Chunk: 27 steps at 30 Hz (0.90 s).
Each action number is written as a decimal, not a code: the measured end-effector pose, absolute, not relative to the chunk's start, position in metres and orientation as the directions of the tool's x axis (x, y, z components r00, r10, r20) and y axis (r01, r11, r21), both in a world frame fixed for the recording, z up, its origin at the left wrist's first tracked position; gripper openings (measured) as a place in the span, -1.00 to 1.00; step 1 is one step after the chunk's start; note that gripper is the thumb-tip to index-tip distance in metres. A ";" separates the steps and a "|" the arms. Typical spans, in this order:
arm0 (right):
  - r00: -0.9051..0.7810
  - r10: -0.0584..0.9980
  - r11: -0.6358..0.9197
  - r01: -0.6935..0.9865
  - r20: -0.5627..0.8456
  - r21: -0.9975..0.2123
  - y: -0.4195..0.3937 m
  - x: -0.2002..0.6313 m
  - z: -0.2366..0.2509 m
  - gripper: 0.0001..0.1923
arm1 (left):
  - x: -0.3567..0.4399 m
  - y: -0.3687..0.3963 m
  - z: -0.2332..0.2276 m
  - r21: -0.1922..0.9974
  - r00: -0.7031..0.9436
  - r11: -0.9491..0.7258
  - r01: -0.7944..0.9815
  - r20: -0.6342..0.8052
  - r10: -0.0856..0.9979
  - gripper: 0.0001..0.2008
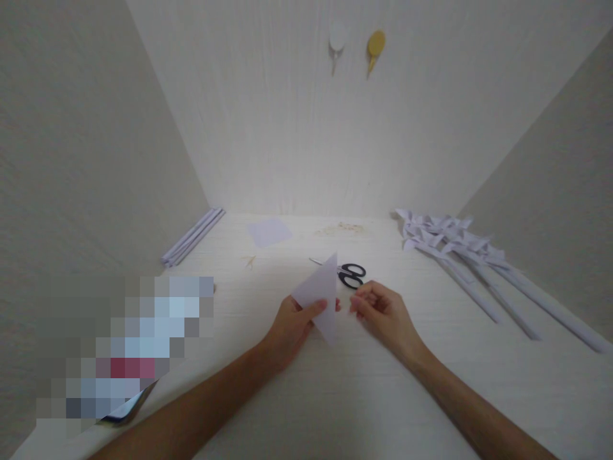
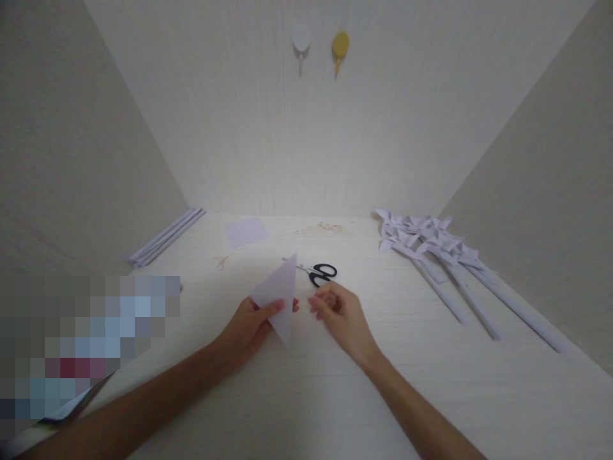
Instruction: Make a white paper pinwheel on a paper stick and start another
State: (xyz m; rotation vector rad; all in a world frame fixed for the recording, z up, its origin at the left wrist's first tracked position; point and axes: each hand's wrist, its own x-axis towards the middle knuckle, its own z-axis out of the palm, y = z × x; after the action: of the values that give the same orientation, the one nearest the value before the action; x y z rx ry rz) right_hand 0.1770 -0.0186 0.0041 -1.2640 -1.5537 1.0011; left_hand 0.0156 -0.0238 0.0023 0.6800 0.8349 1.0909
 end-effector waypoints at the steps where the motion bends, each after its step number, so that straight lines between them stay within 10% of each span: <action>1: -0.041 0.979 0.200 0.423 0.201 -0.884 -0.010 0.183 0.007 -0.88 | 0.016 -0.023 0.003 0.802 0.218 0.333 -0.496 -0.256 0.942 -0.80; 8: -0.077 0.939 0.247 0.828 0.334 -0.504 0.036 0.198 0.003 -0.93 | 0.016 -0.022 0.003 0.854 0.266 0.297 -0.427 -0.195 0.944 -0.77; 20: 0.044 0.962 0.120 0.819 0.270 -0.561 0.027 0.206 0.001 -0.92 | 0.009 -0.018 0.004 0.857 0.263 0.353 -0.376 -0.266 0.927 -0.88; 24: 0.076 0.994 0.042 0.361 0.074 -0.932 0.008 0.214 0.013 -0.77 | 0.006 -0.005 0.015 0.893 0.199 0.334 -0.303 -0.283 0.938 -0.88; 27: -0.062 0.997 -0.055 -0.045 -0.052 -0.997 -0.010 0.208 0.026 -0.71 | 0.008 0.005 0.033 0.906 0.158 0.261 -0.333 -0.219 0.963 -0.87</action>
State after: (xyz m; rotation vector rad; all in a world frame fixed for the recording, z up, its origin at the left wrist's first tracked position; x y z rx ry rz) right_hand 0.2084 -0.0100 0.0257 -1.1839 -1.1929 1.3159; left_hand 0.0085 0.0049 0.0330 0.8249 0.9709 1.0955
